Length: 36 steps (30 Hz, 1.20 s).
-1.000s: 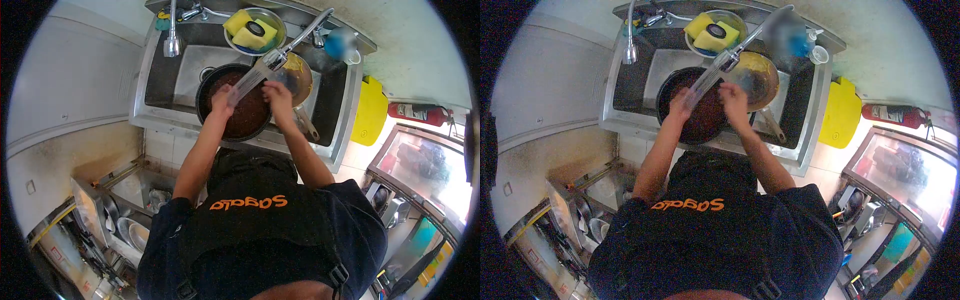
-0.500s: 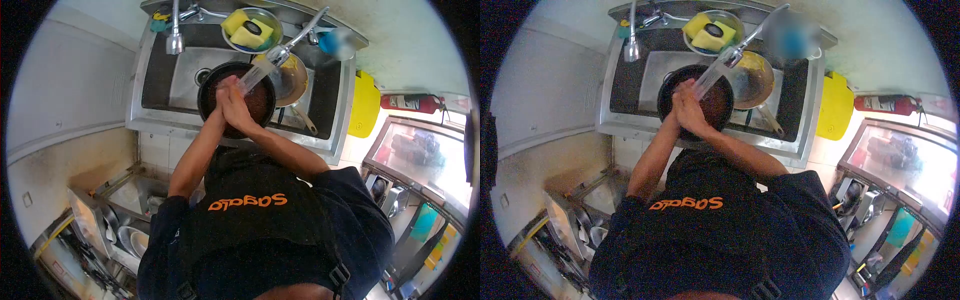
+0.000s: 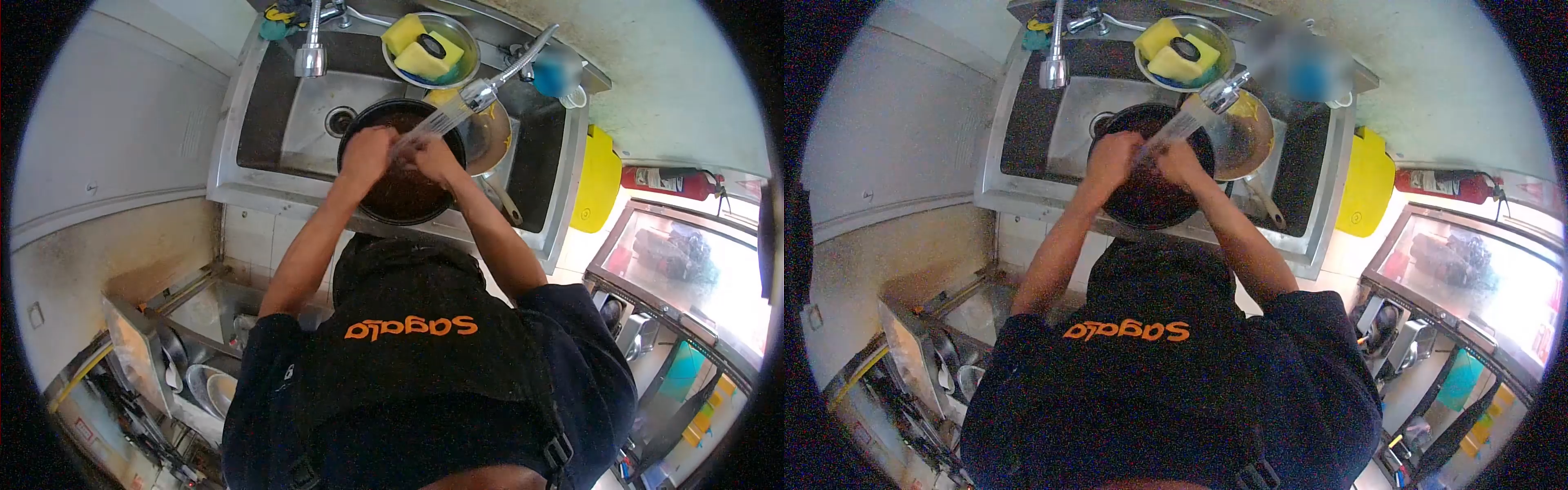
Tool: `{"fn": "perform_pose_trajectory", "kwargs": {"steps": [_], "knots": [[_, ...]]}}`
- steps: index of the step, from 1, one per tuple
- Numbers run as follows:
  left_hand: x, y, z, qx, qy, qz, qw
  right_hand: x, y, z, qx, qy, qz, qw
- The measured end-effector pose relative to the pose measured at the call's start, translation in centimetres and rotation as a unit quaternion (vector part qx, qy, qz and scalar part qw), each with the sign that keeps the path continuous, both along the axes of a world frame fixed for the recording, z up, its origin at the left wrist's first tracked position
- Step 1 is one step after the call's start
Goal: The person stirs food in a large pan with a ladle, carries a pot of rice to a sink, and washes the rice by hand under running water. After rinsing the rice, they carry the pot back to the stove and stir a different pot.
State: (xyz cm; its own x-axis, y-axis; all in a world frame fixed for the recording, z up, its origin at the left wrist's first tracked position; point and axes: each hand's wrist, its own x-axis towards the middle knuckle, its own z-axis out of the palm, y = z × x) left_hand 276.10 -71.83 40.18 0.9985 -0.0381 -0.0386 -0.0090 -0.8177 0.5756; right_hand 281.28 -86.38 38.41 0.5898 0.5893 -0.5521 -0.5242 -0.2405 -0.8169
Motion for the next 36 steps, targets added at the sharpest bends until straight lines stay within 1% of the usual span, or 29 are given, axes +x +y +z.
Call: {"fn": "perform_pose_trajectory", "kwargs": {"steps": [1,2,3,4,5,6,7,8,9,10,11,12,13,14,15,16,18,19,21,22,24,26,28,29,31,32,34,35,36], "knots": [[-0.6,0.5,0.7,-0.044,-0.005,0.038,0.998,0.4,-0.3,0.6,-0.141,-0.195,0.096,0.966],[-1.1,1.1,1.5,-0.046,-0.004,0.037,0.998,0.8,-0.3,0.8,-0.271,-0.379,0.186,0.865],[-1.5,1.8,2.1,-0.042,-0.066,0.090,0.993,1.0,-0.2,0.3,-0.273,-0.379,0.185,0.865],[-1.8,2.5,2.3,-0.038,-0.128,0.143,0.981,1.0,0.0,-0.8,-0.316,-0.447,0.182,0.817],[-2.1,3.3,1.7,-0.040,-0.128,0.141,0.981,1.1,0.3,-1.6,-0.356,-0.512,0.179,0.761],[-2.6,4.1,0.3,-0.016,-0.130,0.202,0.971,1.4,0.6,-2.4,-0.357,-0.512,0.178,0.760],[-3.3,4.6,-1.4,0.009,-0.131,0.263,0.956,1.9,1.1,-3.2,-0.342,-0.480,0.183,0.787],[-3.7,4.7,-4.2,0.009,-0.131,0.264,0.955,2.4,1.8,-3.6,-0.326,-0.447,0.188,0.812],[-4.1,4.8,-7.8,-0.163,-0.072,0.275,0.945,3.1,2.6,-3.8,-0.324,-0.447,0.189,0.812],[-4.4,5.0,-9.6,-0.330,-0.012,0.278,0.902,3.7,3.3,-4.0,-0.245,-0.396,0.181,0.866],[-4.6,4.4,-8.1,-0.330,-0.009,0.281,0.901,3.6,3.7,-4.0,-0.165,-0.337,0.170,0.911],[-4.7,3.3,-6.7,-0.409,-0.021,0.309,0.858,3.0,4.1,-4.1,-0.167,-0.333,0.174,0.912],[-4.7,2.3,-5.2,-0.484,-0.035,0.333,0.808,2.5,5.0,-3.9,-0.169,-0.331,0.226,0.901],[-4.2,2.2,-4.6,-0.485,-0.039,0.332,0.808,2.5,6.1,-3.9,-0.169,-0.333,0.274,0.886],[-4.0,2.1,-4.1,-0.519,-0.034,0.320,0.792,2.3,6.8,-5.1,-0.176,-0.367,0.310,0.859],[-4.2,1.9,-4.0,-0.551,-0.026,0.309,0.775,1.7,7.3,-4.6,-0.175,-0.367,0.313,0.858],[-4.4,1.6,-4.1,-0.540,-0.040,0.315,0.780,0.0,7.7,-2.2,-0.293,-0.387,0.494,0.721],[-4.2,1.6,-4.1,-0.528,-0.053,0.316,0.787,-0.9,7.2,-2.7,-0.293,-0.390,0.494,0.720],[-4.5,1.2,-4.0,-0.534,-0.039,0.336,0.775,-2.7,5.0,-4.6,-0.317,-0.481,0.491,0.653],[-4.6,1.1,-4.0,-0.539,-0.022,0.355,0.764,-2.8,4.1,-3.5,-0.319,-0.480,0.490,0.654],[-4.6,1.4,-4.5,-0.555,-0.024,0.346,0.756,-2.1,2.1,-0.5,-0.375,-0.525,0.377,0.664],[-4.6,1.1,-4.4,-0.570,-0.022,0.338,0.748,-0.2,1.9,-3.7,-0.366,-0.540,0.352,0.671],[-4.5,0.7,-3.5,-0.558,-0.015,0.349,0.753,-0.2,3.3,-6.1,-0.349,-0.495,0.188,0.773],[-4.5,0.4,-3.5,-0.558,-0.011,0.345,0.754,-1.1,3.7,-7.1,-0.352,-0.493,0.184,0.774],[-3.9,0.6,-3.5,-0.542,-0.035,0.345,0.766,-1.7,4.6,-8.2,-0.224,-0.537,0.327,0.744],[-3.7,0.7,-3.6,-0.543,-0.038,0.340,0.767,-1.7,4.3,-6.9,-0.227,-0.541,0.323,0.742],[-4.3,1.0,-4.2,-0.592,-0.040,0.346,0.727,-3.0,2.9,-3.8,-0.235,-0.558,0.458,0.651],[-4.3,1.3,-5.2,-0.609,-0.047,0.344,0.713,-3.7,1.9,-2.4,-0.264,-0.540,0.443,0.665],[-4.4,1.7,-6.1,-0.609,-0.048,0.343,0.714,-3.5,1.1,-2.8,-0.264,-0.541,0.442,0.665]]}}
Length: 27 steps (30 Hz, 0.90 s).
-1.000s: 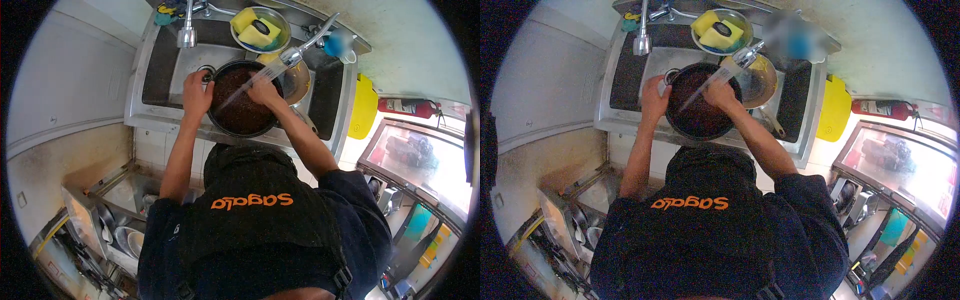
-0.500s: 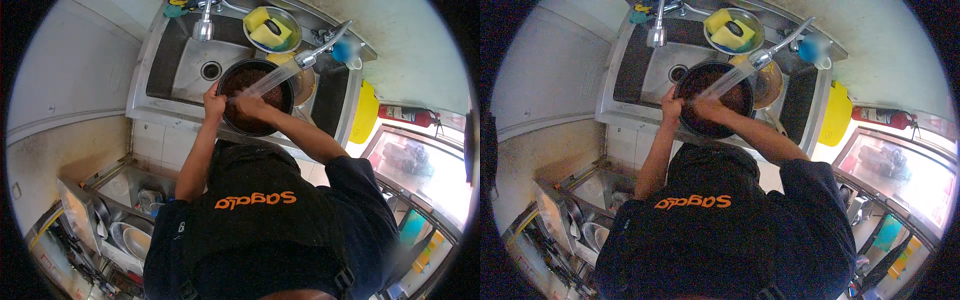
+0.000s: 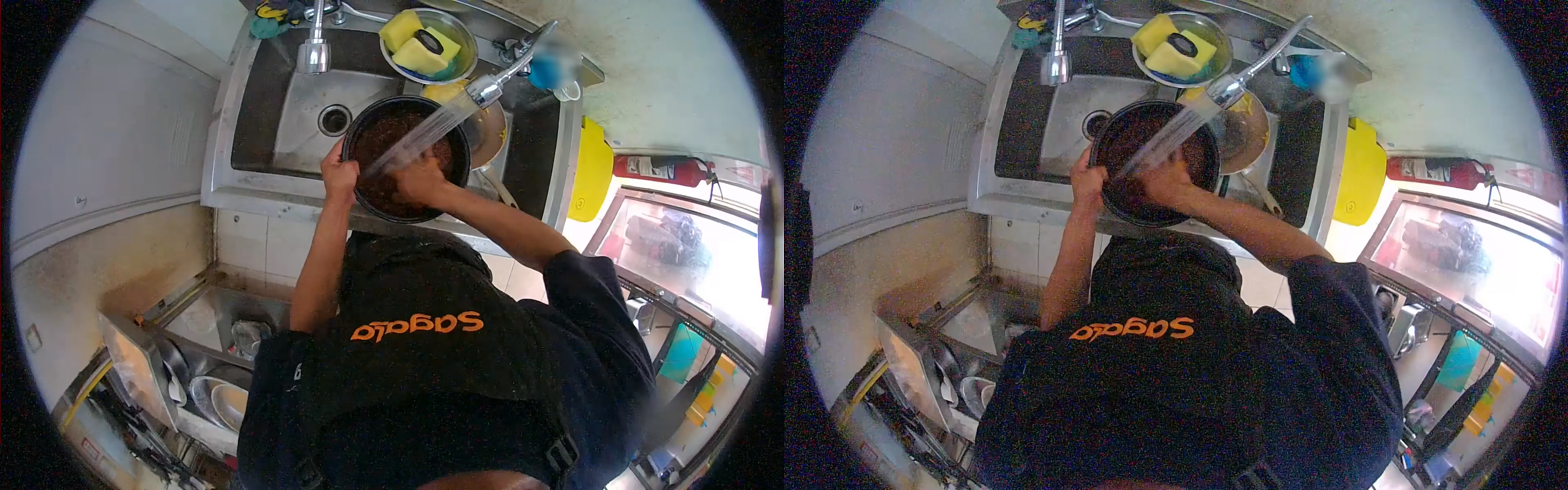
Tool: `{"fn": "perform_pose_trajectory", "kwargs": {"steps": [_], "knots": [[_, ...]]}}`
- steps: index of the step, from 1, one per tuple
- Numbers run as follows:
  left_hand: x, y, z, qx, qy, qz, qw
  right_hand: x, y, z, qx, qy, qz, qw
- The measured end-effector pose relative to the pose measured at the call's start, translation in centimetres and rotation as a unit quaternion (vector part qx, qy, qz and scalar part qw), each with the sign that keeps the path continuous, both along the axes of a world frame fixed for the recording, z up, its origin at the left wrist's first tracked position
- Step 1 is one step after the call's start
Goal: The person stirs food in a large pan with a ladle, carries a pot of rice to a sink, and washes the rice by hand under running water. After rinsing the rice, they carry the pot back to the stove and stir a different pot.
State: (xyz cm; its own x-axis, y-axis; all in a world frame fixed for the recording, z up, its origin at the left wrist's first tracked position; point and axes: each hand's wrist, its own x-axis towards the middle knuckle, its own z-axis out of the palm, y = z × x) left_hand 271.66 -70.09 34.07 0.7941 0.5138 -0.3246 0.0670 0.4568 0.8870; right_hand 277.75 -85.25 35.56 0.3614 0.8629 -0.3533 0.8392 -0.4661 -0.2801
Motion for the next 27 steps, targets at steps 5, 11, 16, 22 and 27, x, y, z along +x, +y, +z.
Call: {"fn": "perform_pose_trajectory", "kwargs": {"steps": [5,11,16,22,27], "knots": [[-0.5,-0.5,1.2,-0.012,0.052,-0.011,0.999,1.2,1.4,-7.5,0.038,-0.053,-0.228,0.971],[-0.6,0.6,0.1,0.004,0.015,-0.033,0.999,0.8,1.2,0.7,0.137,0.085,0.044,0.986],[-0.9,-0.2,1.4,-0.024,0.025,-0.046,0.998,3.0,0.3,-3.1,0.080,0.000,-0.047,0.996],[-0.8,0.1,0.1,-0.001,0.010,-0.041,0.999,1.3,2.7,-0.2,0.125,0.034,-0.098,0.987],[-0.8,-0.3,-0.7,-0.066,-0.010,-0.022,0.998,5.1,-0.8,0.8,0.000,0.133,-0.118,0.984]]}}
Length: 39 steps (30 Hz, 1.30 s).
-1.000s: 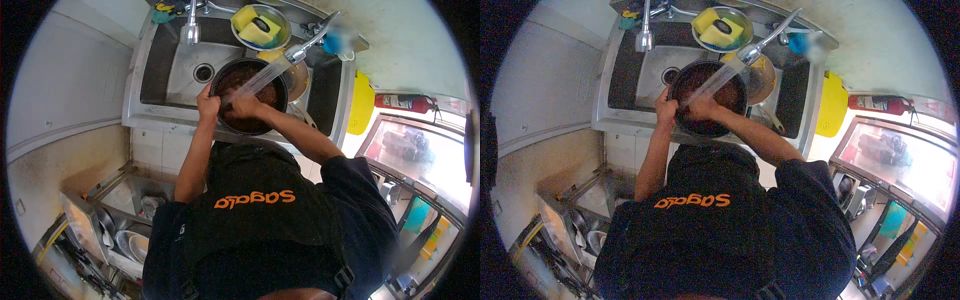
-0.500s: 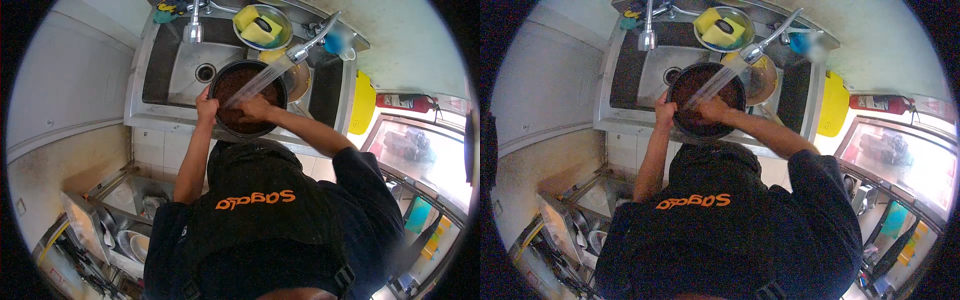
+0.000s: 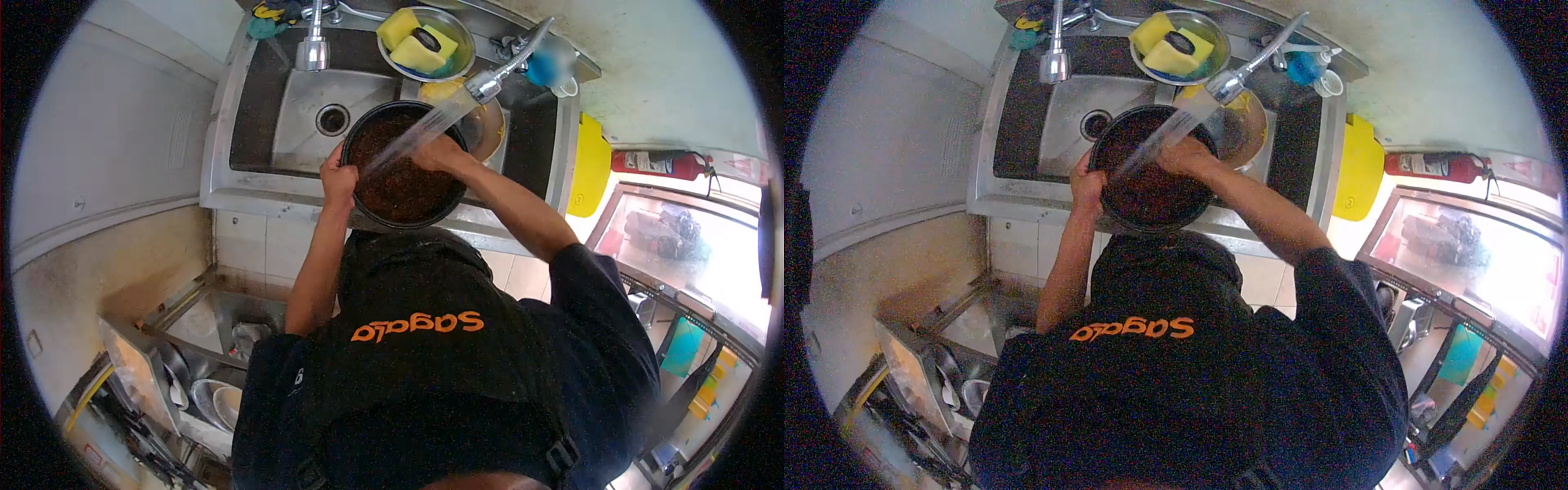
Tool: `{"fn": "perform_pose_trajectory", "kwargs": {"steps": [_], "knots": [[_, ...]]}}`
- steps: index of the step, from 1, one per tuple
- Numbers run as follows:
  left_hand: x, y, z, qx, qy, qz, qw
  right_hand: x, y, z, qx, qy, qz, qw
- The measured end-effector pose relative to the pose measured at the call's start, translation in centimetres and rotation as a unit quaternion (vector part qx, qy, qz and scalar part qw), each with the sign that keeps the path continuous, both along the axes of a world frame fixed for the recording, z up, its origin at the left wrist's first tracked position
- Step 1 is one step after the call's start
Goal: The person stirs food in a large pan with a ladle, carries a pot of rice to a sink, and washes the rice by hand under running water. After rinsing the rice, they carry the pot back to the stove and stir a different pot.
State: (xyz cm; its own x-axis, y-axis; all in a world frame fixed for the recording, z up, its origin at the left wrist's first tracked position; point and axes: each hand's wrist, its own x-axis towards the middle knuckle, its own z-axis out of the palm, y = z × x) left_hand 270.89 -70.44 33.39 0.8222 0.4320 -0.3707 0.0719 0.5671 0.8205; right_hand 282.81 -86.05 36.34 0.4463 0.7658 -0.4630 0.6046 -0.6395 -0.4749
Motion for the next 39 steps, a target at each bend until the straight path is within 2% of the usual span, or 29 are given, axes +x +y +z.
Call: {"fn": "perform_pose_trajectory", "kwargs": {"steps": [1,2,3,4,5,6,8,9,11,12,13,15,18,19,22,24,25,27,28,29,30,32,34,35,37,38,39], "knots": [[0.1,0.1,-0.4,0.055,0.030,0.019,0.998,0.1,0.2,0.1,0.028,0.002,-0.086,0.996],[-0.4,0.1,-0.9,0.110,0.064,0.032,0.991,-0.1,-0.2,0.2,0.016,0.054,-0.129,0.990],[-0.8,0.1,-1.3,0.110,0.069,0.029,0.991,-0.9,-0.3,0.1,0.015,0.059,-0.132,0.989],[-0.8,0.0,-0.9,0.075,0.058,0.027,0.995,-1.5,-0.1,0.3,0.058,0.198,-0.207,0.956],[-0.7,-0.1,-0.5,0.040,0.046,0.028,0.998,-1.7,0.1,0.4,0.100,0.330,-0.275,0.897],[-0.6,-0.3,0.0,0.041,0.044,0.029,0.998,-1.8,0.2,-0.4,0.100,0.329,-0.274,0.898],[-0.2,-0.5,1.5,0.041,0.020,0.022,0.999,-1.7,1.0,-1.3,0.045,0.430,-0.290,0.854],[-0.3,-0.4,1.7,0.040,0.020,0.024,0.999,-1.2,0.8,-1.8,0.044,0.430,-0.289,0.854],[-0.8,-0.1,1.6,0.045,0.052,0.025,0.997,-1.0,1.5,0.6,0.067,0.355,-0.136,0.923],[-1.1,0.0,1.3,0.044,0.058,0.026,0.997,-2.8,1.3,0.6,0.065,0.360,-0.135,0.921],[-1.1,0.2,0.8,0.058,0.061,0.026,0.996,-5.6,0.9,0.6,0.113,0.095,-0.059,0.987],[-0.5,0.1,0.7,0.067,0.057,0.017,0.996,-7.3,0.7,-0.5,0.143,-0.186,0.015,0.972],[-0.7,0.3,1.1,0.070,0.083,-0.007,0.994,-7.2,2.1,-2.9,0.006,-0.085,-0.058,0.995],[-0.8,0.5,0.8,0.067,0.077,-0.013,0.995,-5.7,2.5,-3.1,0.011,-0.083,-0.055,0.995],[-0.4,0.4,0.6,0.054,0.052,-0.007,0.997,-0.8,3.0,-1.0,-0.087,-0.113,0.008,0.990],[-0.6,0.4,0.7,0.045,0.041,0.004,0.998,0.4,3.6,1.3,0.046,0.054,-0.061,0.996],[-0.5,0.4,0.9,0.044,0.048,-0.004,0.998,-0.7,3.9,0.2,0.043,0.057,-0.064,0.995],[-0.3,0.0,1.5,0.042,0.054,-0.019,0.997,-3.8,4.7,-3.5,0.004,-0.133,-0.047,0.990],[-0.3,-0.1,1.9,0.091,0.076,-0.010,0.993,-4.5,4.2,-4.1,0.010,-0.152,0.027,0.988],[0.1,0.0,2.4,0.143,0.094,0.004,0.985,-4.4,3.4,-6.4,0.013,-0.156,0.026,0.987],[0.2,0.2,2.7,0.146,0.093,0.007,0.985,-4.5,2.2,-9.8,0.045,-0.177,0.068,0.981],[-0.5,-0.1,3.0,0.117,0.121,-0.017,0.986,-5.2,2.0,-9.2,0.074,-0.188,0.107,0.973],[-0.2,-0.2,3.1,0.099,0.114,-0.004,0.989,-3.9,2.7,-7.0,0.081,-0.185,-0.078,0.976],[-0.3,-0.2,3.0,0.086,0.110,0.008,0.990,-3.9,3.4,-5.1,0.080,-0.183,-0.074,0.977],[-0.2,0.4,1.8,0.084,0.088,0.004,0.993,-4.7,4.5,-2.0,-0.033,-0.100,0.024,0.994],[0.3,0.8,1.9,0.085,0.061,-0.002,0.995,-4.9,3.4,-1.5,-0.031,-0.105,0.022,0.994],[0.5,0.9,1.9,0.087,0.059,-0.004,0.995,-5.1,1.4,-0.9,0.040,-0.149,0.113,0.981]]}}
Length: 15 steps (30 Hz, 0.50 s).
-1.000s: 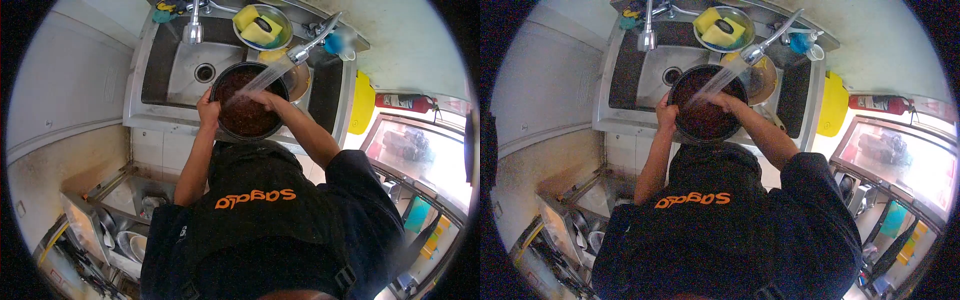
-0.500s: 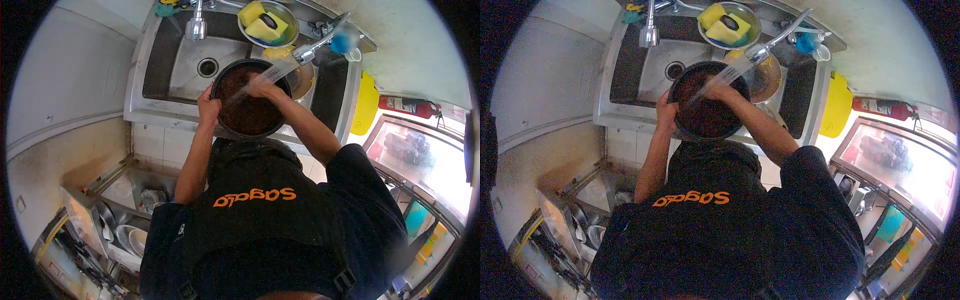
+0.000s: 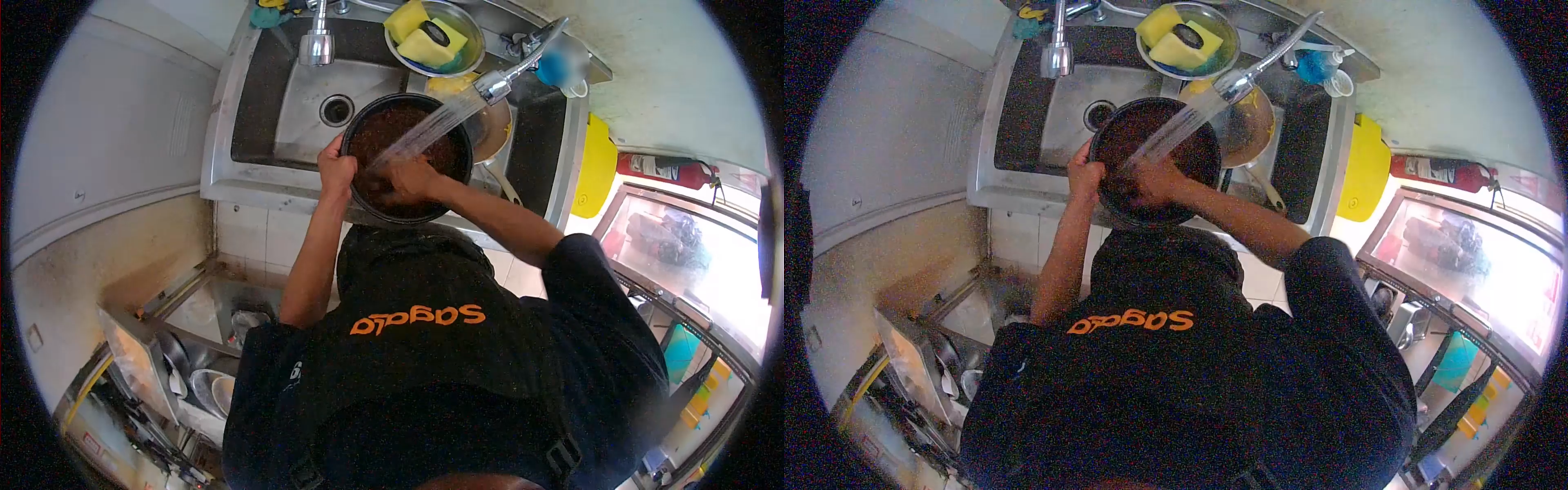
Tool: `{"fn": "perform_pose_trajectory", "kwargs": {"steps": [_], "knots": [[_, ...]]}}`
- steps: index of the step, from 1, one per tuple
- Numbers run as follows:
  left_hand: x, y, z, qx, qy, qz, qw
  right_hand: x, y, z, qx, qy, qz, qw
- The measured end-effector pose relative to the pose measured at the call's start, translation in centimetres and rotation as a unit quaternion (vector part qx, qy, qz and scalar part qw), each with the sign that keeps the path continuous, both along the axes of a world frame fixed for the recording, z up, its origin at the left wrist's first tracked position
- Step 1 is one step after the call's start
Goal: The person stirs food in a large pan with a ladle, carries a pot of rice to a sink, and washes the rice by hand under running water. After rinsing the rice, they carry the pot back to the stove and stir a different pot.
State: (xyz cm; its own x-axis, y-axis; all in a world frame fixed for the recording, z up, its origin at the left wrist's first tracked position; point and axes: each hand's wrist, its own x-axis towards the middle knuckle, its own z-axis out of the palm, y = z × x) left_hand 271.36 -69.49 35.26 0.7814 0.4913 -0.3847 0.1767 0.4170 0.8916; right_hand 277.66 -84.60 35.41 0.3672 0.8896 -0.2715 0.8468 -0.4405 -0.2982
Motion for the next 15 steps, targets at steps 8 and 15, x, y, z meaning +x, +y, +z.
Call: {"fn": "perform_pose_trajectory", "kwargs": {"steps": [8,15], "knots": [[0.5,-0.3,0.1,-0.010,-0.017,-0.009,1.000,0.3,1.6,-1.9,0.050,-0.106,-0.122,0.986],[0.3,-0.5,-0.5,-0.055,-0.023,0.010,0.998,2.5,-0.5,-2.1,0.088,-0.004,-0.127,0.988]]}}
